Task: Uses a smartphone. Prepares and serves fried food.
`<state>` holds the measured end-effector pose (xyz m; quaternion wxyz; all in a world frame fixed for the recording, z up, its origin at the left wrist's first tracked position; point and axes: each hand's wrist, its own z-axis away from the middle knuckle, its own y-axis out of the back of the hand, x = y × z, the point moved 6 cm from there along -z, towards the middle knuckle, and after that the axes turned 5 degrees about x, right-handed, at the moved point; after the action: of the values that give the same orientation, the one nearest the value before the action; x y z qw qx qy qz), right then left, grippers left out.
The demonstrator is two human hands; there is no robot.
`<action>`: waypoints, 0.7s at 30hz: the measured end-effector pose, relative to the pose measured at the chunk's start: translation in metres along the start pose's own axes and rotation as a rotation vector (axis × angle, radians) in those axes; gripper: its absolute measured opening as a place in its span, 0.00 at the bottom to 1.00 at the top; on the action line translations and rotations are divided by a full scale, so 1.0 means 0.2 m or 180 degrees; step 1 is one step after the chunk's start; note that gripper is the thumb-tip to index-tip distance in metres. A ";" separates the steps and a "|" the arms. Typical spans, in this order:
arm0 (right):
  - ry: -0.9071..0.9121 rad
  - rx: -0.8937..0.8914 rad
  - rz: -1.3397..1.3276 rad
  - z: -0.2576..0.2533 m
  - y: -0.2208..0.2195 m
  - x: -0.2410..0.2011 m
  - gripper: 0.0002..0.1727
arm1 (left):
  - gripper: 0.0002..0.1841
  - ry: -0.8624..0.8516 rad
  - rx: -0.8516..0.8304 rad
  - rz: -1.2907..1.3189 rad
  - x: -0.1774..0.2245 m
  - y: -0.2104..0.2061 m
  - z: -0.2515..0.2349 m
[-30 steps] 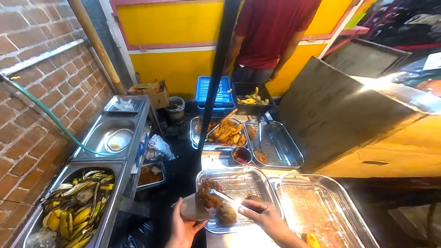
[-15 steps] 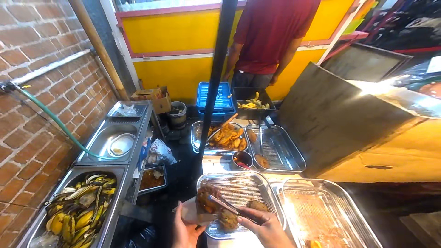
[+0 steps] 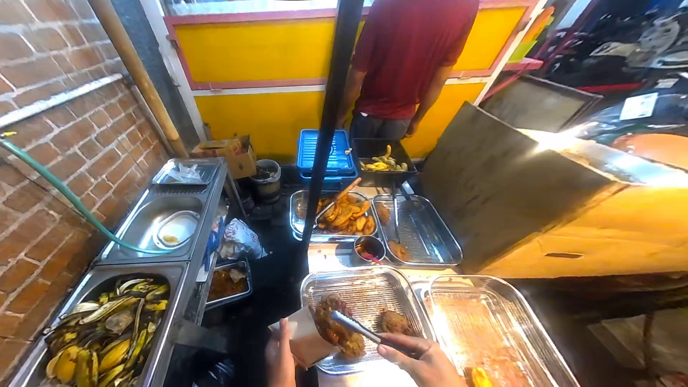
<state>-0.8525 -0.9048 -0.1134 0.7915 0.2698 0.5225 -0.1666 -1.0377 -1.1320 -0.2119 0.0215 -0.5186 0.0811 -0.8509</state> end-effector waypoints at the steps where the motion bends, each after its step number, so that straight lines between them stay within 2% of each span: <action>1: -0.0021 -0.0003 0.0044 0.02 0.00 0.01 0.17 | 0.30 -0.0061 0.0038 0.0048 0.01 -0.01 0.00; 7: -0.0063 0.0026 0.0034 0.09 -0.05 0.03 0.17 | 0.21 -0.0555 -0.0267 -0.0381 0.06 -0.05 0.00; 10: -0.0053 0.0092 0.0097 0.09 -0.05 0.03 0.17 | 0.23 -0.0493 -0.0559 -0.0469 0.04 -0.06 -0.03; 17: 0.0012 -0.0406 0.0241 0.09 -0.05 -0.01 0.18 | 0.32 0.0005 -0.0725 -0.0053 0.02 -0.03 -0.11; 19: 0.0104 -0.0553 0.0250 0.08 -0.08 -0.03 0.17 | 0.32 -0.0028 -0.0963 0.0004 0.02 -0.02 -0.12; 21: 0.0159 -0.0448 0.0193 0.08 -0.11 -0.04 0.17 | 0.32 -0.0065 -0.0958 -0.0041 0.03 0.00 -0.13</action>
<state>-0.8559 -0.9328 -0.1057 0.7999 0.2333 0.5440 -0.0987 -1.0631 -1.1289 -0.2188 -0.0611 -0.5252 0.2042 -0.8239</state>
